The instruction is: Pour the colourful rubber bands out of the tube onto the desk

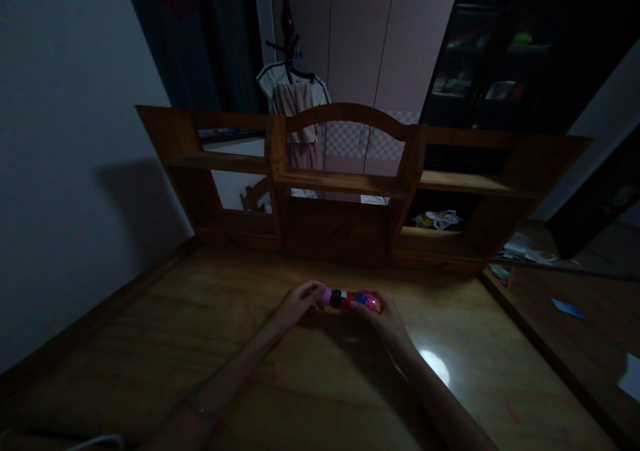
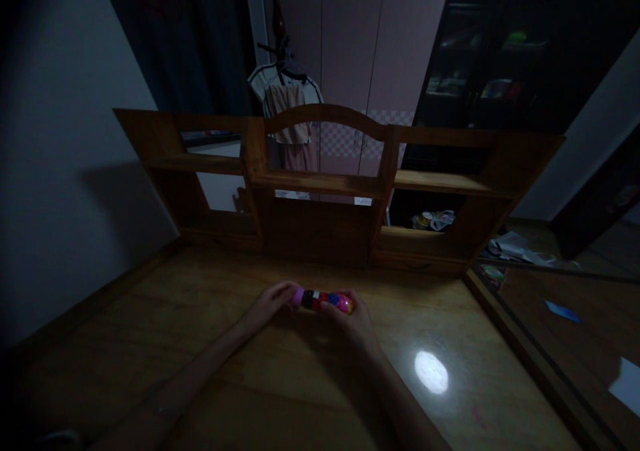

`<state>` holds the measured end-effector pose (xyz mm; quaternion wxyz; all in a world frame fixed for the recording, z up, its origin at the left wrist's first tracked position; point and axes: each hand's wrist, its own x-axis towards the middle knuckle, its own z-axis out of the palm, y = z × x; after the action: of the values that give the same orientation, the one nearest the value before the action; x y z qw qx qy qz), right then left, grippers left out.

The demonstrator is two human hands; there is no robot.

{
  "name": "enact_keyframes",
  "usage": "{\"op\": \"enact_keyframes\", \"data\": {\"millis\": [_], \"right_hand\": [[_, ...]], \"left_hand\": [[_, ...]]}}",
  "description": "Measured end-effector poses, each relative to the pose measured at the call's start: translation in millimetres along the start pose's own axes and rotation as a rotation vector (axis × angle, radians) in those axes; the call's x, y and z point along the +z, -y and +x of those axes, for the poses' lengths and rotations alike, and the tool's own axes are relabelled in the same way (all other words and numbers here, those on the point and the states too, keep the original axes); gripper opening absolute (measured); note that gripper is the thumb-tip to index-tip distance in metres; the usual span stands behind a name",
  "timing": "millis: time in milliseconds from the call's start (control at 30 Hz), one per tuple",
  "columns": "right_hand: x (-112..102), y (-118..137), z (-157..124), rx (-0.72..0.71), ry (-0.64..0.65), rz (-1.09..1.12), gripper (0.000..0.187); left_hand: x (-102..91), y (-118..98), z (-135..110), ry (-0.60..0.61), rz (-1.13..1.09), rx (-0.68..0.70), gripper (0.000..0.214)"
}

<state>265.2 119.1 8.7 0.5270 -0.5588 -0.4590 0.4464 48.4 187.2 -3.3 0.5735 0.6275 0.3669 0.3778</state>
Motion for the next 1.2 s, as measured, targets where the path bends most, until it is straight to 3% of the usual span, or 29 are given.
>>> {"op": "enact_keyframes", "data": {"millis": [167, 233, 367, 600, 700, 800, 967, 1200], "right_hand": [[-2.7, -11.5, 2.9, 0.009, 0.018, 0.017, 0.049], [-3.7, -13.8, 3.6, 0.009, 0.026, 0.02, 0.049], [-0.3, -11.5, 1.6, -0.007, 0.052, 0.004, 0.048], [6.1, -2.0, -7.5, -0.086, 0.075, -0.035, 0.048], [1.9, -3.1, -4.9, -0.057, 0.046, -0.046, 0.048], [-0.3, -7.9, 3.6, -0.016, 0.013, -0.012, 0.049], [8.2, -13.1, 24.2, 0.072, -0.017, 0.111, 0.054], [36.2, -2.0, 53.7, 0.094, 0.075, 0.339, 0.05]], "left_hand": [[3.1, -6.9, -5.3, 0.095, -0.078, 0.078, 0.057], [5.0, -9.9, -7.6, 0.1, -0.06, 0.067, 0.051], [4.1, -6.5, -4.3, 0.056, -0.024, -0.002, 0.042], [-9.1, 7.5, -0.4, -0.079, -0.11, -0.263, 0.054], [-22.8, 5.4, -0.4, -0.206, -0.052, -0.287, 0.056], [-37.9, 3.2, 3.2, -0.319, 0.104, -0.201, 0.055], [-63.9, 8.5, 9.4, -0.377, 0.271, -0.193, 0.057], [-137.3, 8.3, -11.6, -0.439, 0.513, -0.226, 0.042]]}}
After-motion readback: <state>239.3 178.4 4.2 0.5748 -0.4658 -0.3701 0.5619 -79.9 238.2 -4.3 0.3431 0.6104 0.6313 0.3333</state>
